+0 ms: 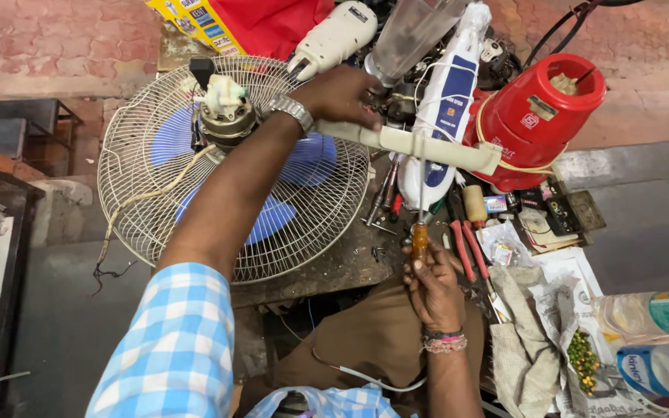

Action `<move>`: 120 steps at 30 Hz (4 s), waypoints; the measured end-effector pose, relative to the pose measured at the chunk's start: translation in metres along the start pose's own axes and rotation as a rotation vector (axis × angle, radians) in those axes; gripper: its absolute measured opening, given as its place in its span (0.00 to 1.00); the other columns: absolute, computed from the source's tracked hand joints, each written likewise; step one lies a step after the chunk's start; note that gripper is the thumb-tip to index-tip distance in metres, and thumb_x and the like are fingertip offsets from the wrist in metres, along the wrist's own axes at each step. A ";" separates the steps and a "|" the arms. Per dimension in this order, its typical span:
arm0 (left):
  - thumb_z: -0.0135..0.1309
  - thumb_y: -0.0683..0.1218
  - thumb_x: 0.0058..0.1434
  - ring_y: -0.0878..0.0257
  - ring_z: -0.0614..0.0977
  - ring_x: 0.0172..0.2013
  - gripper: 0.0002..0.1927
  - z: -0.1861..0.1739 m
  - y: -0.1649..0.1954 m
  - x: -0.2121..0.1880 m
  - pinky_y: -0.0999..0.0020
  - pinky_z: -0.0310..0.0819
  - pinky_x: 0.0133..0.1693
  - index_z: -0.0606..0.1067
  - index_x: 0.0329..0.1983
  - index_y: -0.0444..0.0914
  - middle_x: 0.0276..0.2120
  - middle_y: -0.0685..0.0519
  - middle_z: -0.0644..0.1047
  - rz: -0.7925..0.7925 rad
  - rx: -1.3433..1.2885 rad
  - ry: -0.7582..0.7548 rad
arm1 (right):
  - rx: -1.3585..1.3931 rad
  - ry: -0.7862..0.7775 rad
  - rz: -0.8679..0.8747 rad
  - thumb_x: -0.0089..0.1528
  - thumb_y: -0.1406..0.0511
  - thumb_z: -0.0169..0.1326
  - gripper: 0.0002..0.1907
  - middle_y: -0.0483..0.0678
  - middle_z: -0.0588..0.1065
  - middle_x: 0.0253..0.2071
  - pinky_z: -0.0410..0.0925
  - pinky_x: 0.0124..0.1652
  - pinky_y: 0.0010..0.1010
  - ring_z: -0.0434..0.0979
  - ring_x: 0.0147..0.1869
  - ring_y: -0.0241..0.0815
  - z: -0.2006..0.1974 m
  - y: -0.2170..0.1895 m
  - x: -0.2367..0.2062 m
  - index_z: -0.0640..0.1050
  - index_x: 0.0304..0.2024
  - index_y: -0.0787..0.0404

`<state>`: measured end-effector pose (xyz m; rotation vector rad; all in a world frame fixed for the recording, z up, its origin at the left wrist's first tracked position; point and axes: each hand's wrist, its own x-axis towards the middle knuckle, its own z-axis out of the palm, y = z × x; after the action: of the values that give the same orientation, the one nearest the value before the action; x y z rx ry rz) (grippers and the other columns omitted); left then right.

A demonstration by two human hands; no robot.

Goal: The person repairs a ceiling fan by manipulating its internal wiring and components. They use pliers and a screwdriver to adjust wires and secure parts within the fan's motor housing.

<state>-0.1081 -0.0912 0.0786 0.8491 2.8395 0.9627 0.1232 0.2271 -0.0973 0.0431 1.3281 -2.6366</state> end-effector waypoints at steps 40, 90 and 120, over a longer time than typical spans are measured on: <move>0.73 0.43 0.44 0.39 0.81 0.44 0.50 0.034 -0.043 -0.092 0.50 0.76 0.46 0.59 0.69 0.32 0.40 0.37 0.80 -0.201 0.019 0.384 | -1.559 -0.332 -1.054 0.62 0.71 0.61 0.14 0.58 0.75 0.38 0.69 0.39 0.46 0.76 0.41 0.59 0.242 -0.117 0.032 0.73 0.49 0.65; 0.43 0.52 0.69 0.56 0.77 0.51 0.30 0.055 -0.039 -0.118 0.62 0.71 0.56 0.63 0.72 0.34 0.50 0.47 0.75 0.003 -0.331 0.534 | -0.862 -0.328 -1.053 0.68 0.66 0.53 0.04 0.52 0.76 0.41 0.71 0.44 0.35 0.78 0.43 0.46 0.329 -0.070 0.072 0.75 0.42 0.61; 0.50 0.44 0.69 0.55 0.79 0.58 0.27 0.059 -0.035 -0.128 0.61 0.75 0.58 0.64 0.71 0.35 0.57 0.47 0.76 0.089 -0.481 0.547 | -0.730 -1.141 -0.586 0.64 0.62 0.60 0.16 0.47 0.69 0.22 0.63 0.29 0.29 0.71 0.22 0.38 0.305 -0.082 0.130 0.73 0.26 0.63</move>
<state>-0.0052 -0.1454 -0.0078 0.7432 2.7430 2.0533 -0.0012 0.0114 0.1360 -1.8131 1.7502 -1.6294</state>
